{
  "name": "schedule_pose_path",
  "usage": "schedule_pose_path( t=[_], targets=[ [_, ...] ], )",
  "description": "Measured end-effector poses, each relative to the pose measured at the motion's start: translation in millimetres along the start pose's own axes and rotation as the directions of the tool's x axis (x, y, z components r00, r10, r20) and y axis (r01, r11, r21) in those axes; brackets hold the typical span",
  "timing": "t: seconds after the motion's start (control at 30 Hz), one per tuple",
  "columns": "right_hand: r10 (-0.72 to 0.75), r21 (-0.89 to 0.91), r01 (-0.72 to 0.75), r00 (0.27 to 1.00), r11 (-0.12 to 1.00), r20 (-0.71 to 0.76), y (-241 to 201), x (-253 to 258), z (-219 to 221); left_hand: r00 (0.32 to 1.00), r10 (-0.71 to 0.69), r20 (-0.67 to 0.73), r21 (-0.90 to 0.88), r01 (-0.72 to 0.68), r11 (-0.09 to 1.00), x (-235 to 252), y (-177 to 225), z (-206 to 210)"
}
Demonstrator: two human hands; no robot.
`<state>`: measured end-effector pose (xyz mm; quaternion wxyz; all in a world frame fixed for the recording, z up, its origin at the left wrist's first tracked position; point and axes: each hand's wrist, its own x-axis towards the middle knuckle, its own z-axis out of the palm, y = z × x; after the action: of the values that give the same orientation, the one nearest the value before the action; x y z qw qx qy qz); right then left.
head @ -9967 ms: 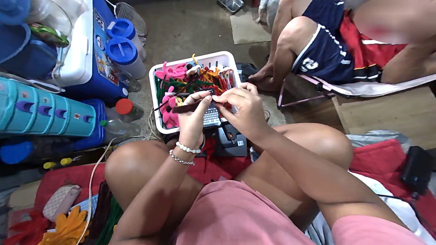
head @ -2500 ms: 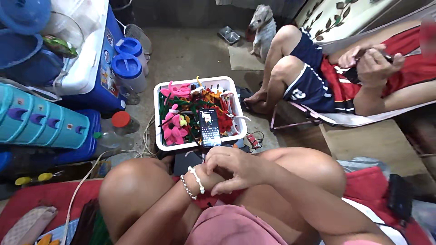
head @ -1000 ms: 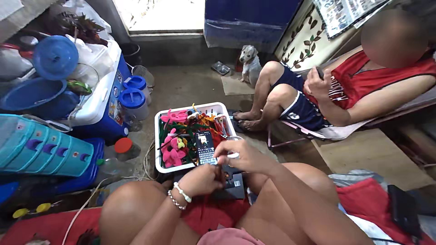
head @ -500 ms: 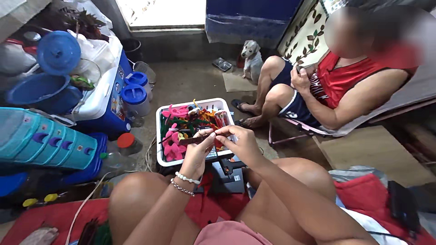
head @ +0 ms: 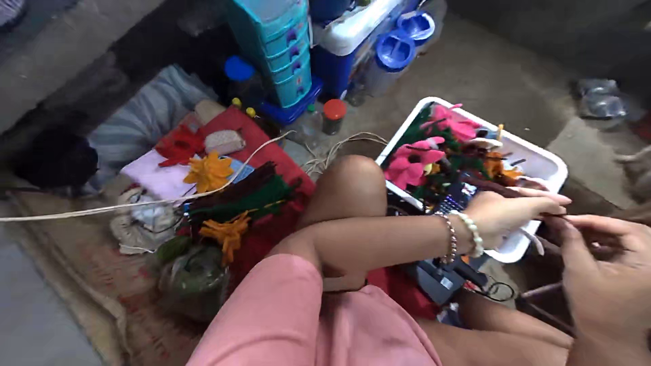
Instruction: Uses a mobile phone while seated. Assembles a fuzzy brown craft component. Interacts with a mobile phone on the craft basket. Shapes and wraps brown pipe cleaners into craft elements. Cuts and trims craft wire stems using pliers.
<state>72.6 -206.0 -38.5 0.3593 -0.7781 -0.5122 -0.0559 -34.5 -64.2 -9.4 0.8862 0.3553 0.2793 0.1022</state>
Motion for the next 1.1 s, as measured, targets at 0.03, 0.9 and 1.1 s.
schedule_pose_path(
  t=[0.03, 0.9, 1.1],
  targets=[
    [-0.007, -0.012, 0.007, 1.0, 1.0, 0.002, -3, 2, 2, 1.0, -0.018, -0.012, -0.002, 0.018, 1.0, -2, 4, -2],
    [-0.06, 0.079, 0.062, 0.998, 0.995, -0.029, -17, 8, -22, 0.559, 0.777, 0.289, 0.449, -0.796, 0.406, -12, 79, -52],
    [-0.055, 0.075, 0.054, 0.998, 0.996, 0.007, -29, 3, -29, 0.575, 0.816, 0.057, 0.988, -0.148, 0.034, -110, 95, -273]
  ],
)
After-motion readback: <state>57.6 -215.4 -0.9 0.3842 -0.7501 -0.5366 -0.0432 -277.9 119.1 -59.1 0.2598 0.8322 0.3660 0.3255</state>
